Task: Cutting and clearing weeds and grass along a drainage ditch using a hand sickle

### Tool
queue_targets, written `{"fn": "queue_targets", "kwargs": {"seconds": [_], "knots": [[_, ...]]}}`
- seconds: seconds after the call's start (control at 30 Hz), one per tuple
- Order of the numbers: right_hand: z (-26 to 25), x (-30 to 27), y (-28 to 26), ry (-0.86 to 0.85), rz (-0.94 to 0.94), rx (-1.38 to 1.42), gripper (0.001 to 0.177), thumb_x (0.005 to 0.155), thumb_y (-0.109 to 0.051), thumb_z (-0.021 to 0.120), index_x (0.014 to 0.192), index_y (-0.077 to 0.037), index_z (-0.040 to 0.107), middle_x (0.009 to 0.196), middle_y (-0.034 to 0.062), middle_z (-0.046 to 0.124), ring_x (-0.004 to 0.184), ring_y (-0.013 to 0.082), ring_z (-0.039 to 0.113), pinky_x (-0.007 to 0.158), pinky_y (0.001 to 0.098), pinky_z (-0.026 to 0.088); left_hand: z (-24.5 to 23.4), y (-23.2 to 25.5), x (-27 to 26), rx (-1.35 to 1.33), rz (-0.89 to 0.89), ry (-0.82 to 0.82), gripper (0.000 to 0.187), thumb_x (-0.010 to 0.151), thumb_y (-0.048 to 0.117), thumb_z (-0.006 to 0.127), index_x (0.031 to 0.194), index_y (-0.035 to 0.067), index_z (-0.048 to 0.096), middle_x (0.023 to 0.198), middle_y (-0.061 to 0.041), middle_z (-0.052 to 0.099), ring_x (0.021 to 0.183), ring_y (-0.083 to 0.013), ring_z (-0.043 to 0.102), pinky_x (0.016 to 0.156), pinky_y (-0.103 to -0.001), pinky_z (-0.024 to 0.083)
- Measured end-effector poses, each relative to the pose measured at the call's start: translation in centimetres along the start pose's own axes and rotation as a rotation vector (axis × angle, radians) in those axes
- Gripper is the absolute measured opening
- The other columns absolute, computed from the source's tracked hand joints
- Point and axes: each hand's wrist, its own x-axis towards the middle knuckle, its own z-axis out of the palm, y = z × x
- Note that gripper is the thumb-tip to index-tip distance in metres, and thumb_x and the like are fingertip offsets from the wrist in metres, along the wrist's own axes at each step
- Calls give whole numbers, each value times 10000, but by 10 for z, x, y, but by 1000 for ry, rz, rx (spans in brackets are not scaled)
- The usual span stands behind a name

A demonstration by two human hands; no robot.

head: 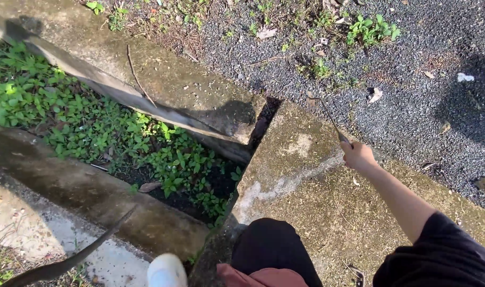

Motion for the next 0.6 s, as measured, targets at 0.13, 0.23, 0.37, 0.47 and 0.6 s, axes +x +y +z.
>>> {"fn": "queue_targets", "kwargs": {"seconds": [0.13, 0.23, 0.37, 0.47, 0.6], "knots": [[-2, 1, 36, 84, 36, 112, 368, 1103, -320, 454, 971, -1, 582, 728, 72, 557, 519, 133, 442, 424, 267, 407, 50, -32, -6, -153, -122, -143, 156, 834, -118, 667, 779, -164, 806, 649, -168, 771, 554, -227, 793, 576, -315, 669], [11, -4, 27, 70, -10, 122, 450, 1070, -420, 478, 958, 4, 575, 716, 75, 552, 518, 132, 434, 429, 267, 404, 196, 79, 170, 229, 204, 185, 96, 947, 117, 605, 973, 60, 678, 810, -30, 738, 729, -136, 794, 773, -297, 701], [50, -28, 7, -34, -58, 216, 324, 1054, -309, 538, 973, -2, 600, 708, 80, 530, 530, 140, 401, 444, 277, 358, 399, 213, 306, 285, 605, 594, 155, 1009, 181, 672, 1165, 178, 677, 1017, 31, 763, 929, -97, 772, 923, -248, 649], [70, -27, 21, -126, -124, 283, 325, 1043, -241, 587, 882, 40, 615, 628, 138, 580, 452, 188, 446, 405, 301, 373, 383, 189, 361, 184, 839, 487, 98, 920, 99, 701, 1014, 112, 677, 802, -33, 693, 693, -153, 702, 689, -278, 592], [59, -44, 27, -94, -174, 147, 381, 1024, -307, 598, 802, 1, 636, 622, 90, 573, 480, 153, 402, 439, 268, 338, 371, 160, 399, 208, 959, 363, 106, 898, 49, 688, 998, 65, 655, 768, -42, 660, 619, -153, 660, 604, -272, 596]]}}
